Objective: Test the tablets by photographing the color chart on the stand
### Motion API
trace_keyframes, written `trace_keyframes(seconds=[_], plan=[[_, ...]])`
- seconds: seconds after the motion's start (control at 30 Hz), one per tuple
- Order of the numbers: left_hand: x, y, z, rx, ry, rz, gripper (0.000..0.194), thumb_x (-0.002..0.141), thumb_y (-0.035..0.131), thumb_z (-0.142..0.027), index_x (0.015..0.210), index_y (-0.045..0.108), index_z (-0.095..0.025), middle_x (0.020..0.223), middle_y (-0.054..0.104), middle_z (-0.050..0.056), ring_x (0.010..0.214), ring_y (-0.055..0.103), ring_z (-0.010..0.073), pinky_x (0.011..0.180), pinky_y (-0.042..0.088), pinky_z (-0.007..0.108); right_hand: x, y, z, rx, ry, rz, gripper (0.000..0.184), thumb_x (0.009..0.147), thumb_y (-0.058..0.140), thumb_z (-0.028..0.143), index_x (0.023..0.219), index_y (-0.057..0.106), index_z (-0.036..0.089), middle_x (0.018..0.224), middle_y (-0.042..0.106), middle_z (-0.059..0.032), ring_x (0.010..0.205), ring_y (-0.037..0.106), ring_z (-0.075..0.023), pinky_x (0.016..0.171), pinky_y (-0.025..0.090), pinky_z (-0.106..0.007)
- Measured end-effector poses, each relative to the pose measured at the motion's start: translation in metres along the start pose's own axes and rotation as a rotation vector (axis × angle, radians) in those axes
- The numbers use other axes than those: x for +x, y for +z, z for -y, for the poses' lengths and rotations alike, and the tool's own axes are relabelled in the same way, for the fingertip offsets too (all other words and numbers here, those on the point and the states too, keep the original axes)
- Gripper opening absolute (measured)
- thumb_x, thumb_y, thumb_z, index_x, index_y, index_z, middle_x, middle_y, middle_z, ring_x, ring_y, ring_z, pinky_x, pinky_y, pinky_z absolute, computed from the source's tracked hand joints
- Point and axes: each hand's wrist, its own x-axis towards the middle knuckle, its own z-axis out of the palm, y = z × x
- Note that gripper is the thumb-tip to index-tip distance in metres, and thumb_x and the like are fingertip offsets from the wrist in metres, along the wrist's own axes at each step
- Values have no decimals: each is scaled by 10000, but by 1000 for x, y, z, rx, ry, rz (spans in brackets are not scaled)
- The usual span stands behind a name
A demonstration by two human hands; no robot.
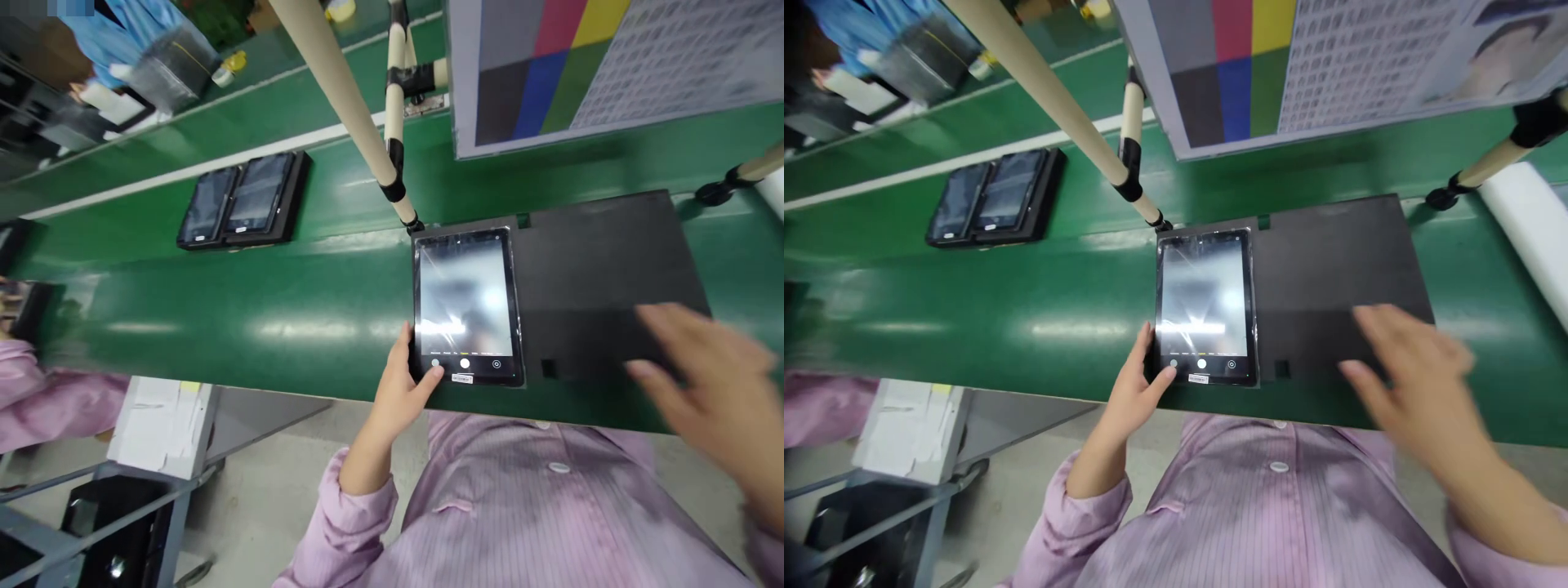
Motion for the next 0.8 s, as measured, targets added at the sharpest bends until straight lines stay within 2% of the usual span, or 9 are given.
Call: trace_keyframes(seconds=[0.1,0.17,0.23,0.3,0.37,0.5,0.63,0.7,0.8], plan=[[2,12,-7,-329,-170,-40,768,886,568,-492,1545,301,-202,1578,412,171,1475,367,301,1201,285,505,7,45,49,209,-65,172,750,990,301,694,1512,433,172,1454,469,-181,1414,366,-368,1133,288,-663],[1,18,-15,-483,-255,-89,762,857,606,-472,1526,348,-215,1606,382,136,1506,311,273,1237,213,459,8,67,77,377,13,236,855,951,310,753,1522,411,126,1514,382,-189,1448,295,-382,1155,266,-675],[-1,16,-23,-574,-304,-120,770,820,645,-476,1501,399,-215,1608,382,125,1511,300,270,1247,188,435,6,76,93,572,149,230,882,904,419,773,1542,383,166,1559,316,-149,1474,242,-360,1190,252,-638],[-3,7,-30,-629,-312,-134,783,792,673,-503,1478,442,-207,1560,454,138,1475,372,286,1224,260,431,8,76,96,794,308,200,908,849,533,765,1557,353,227,1570,313,-114,1459,293,-339,1199,294,-580],[-5,-6,-36,-683,-312,-136,793,764,699,-533,1451,484,-198,1461,561,150,1395,486,295,1157,376,425,16,73,91,953,418,180,923,835,547,766,1561,333,238,1540,369,-128,1362,455,-334,1128,422,-548],[-7,-21,-59,-819,-330,-60,716,712,734,-562,1291,629,-154,1196,718,154,1165,658,306,998,515,440,44,75,88,1051,417,175,773,913,461,703,1514,400,221,1335,582,-148,1110,652,-292,932,581,-486],[-13,-9,-82,-857,-272,-37,573,720,724,-494,1203,679,-188,1227,715,136,1195,645,303,1027,504,432,51,77,99,1081,315,44,759,892,490,708,1483,426,236,1360,571,-126,1221,590,-303,1011,528,-529],[-20,0,-87,-795,-184,-142,625,760,695,-490,1314,602,-216,1368,639,126,1284,588,291,1068,479,414,42,69,104,1082,245,-55,884,844,522,758,1512,368,200,1458,477,-142,1336,490,-313,1093,457,-545],[-34,9,-92,-588,80,-333,772,816,659,-512,1484,406,-221,1518,485,140,1394,481,291,1125,429,419,27,41,105,1076,130,-177,995,799,553,810,1541,303,196,1548,357,-126,1444,341,-292,1190,354,-502]])
